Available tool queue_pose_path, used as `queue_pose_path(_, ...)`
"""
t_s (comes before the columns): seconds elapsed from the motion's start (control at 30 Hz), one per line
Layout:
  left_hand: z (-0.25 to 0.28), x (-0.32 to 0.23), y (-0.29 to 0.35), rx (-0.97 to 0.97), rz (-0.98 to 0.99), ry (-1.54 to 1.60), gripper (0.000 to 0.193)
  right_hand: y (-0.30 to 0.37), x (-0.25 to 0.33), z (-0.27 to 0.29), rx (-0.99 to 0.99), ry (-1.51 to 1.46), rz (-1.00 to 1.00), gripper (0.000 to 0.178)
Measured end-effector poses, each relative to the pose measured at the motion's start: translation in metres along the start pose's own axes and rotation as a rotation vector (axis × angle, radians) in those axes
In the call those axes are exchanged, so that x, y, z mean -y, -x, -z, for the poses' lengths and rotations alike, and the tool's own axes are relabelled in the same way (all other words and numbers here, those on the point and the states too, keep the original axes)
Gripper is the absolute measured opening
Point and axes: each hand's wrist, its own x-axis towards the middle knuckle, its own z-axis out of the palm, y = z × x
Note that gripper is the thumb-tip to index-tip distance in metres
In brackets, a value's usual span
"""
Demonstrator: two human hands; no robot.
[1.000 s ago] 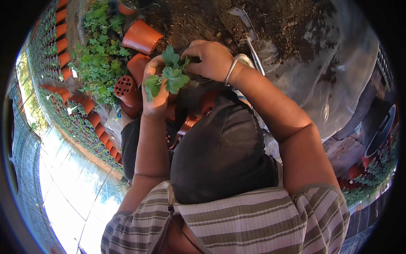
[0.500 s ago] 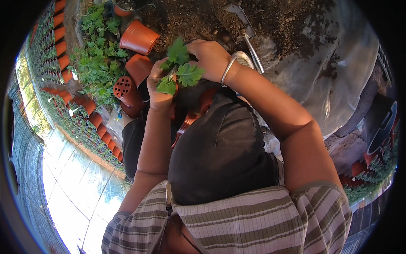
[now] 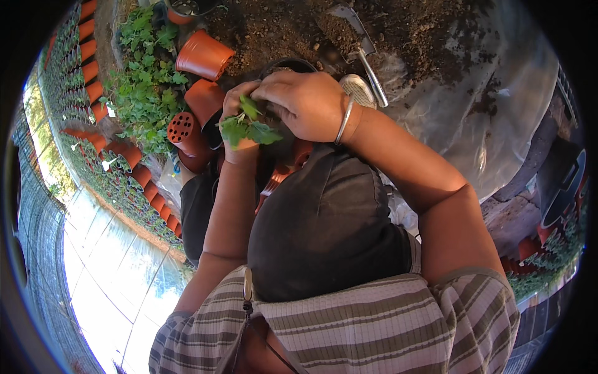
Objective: The person pots small green seedlings into black plastic containers using a hand trowel to scoop soil from a large pile. They place each seedling into a pot, add soil around the roots, and set the finished pots aside on the ground.
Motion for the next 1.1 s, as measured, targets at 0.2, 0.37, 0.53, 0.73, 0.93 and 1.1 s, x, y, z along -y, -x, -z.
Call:
queue_pose_path(0.2, 0.007, -0.011, 0.005, -0.121, 0.750, 0.839, 0.020, 0.003, -0.005, 0.020, -0.094, 0.160, -0.145, 0.023)
queue_pose_path(0.37, 0.001, -0.017, 0.000, -0.139, 0.757, 0.778, 0.021, 0.005, -0.002, -0.002, 0.011, 0.322, -0.006, 0.042)
queue_pose_path(0.53, 0.001, -0.016, 0.003, -0.011, 0.843, 0.777, 0.028, -0.003, 0.003, -0.004, -0.017, 0.181, -0.035, 0.038)
queue_pose_path(0.73, 0.008, -0.024, -0.003, 0.216, 0.719, 1.013, 0.046, 0.001, -0.008, -0.007, -0.096, 0.052, -0.179, 0.031)
queue_pose_path(0.93, 0.003, 0.004, 0.010, 0.231, 0.460, 0.526, 0.044, 0.002, -0.001, 0.003, 0.013, 0.127, -0.042, 0.026)
queue_pose_path(1.1, -0.001, 0.016, 0.015, 0.060, 0.392, 0.266, 0.026, 0.024, -0.020, 0.025, -0.172, 0.295, -0.082, 0.022)
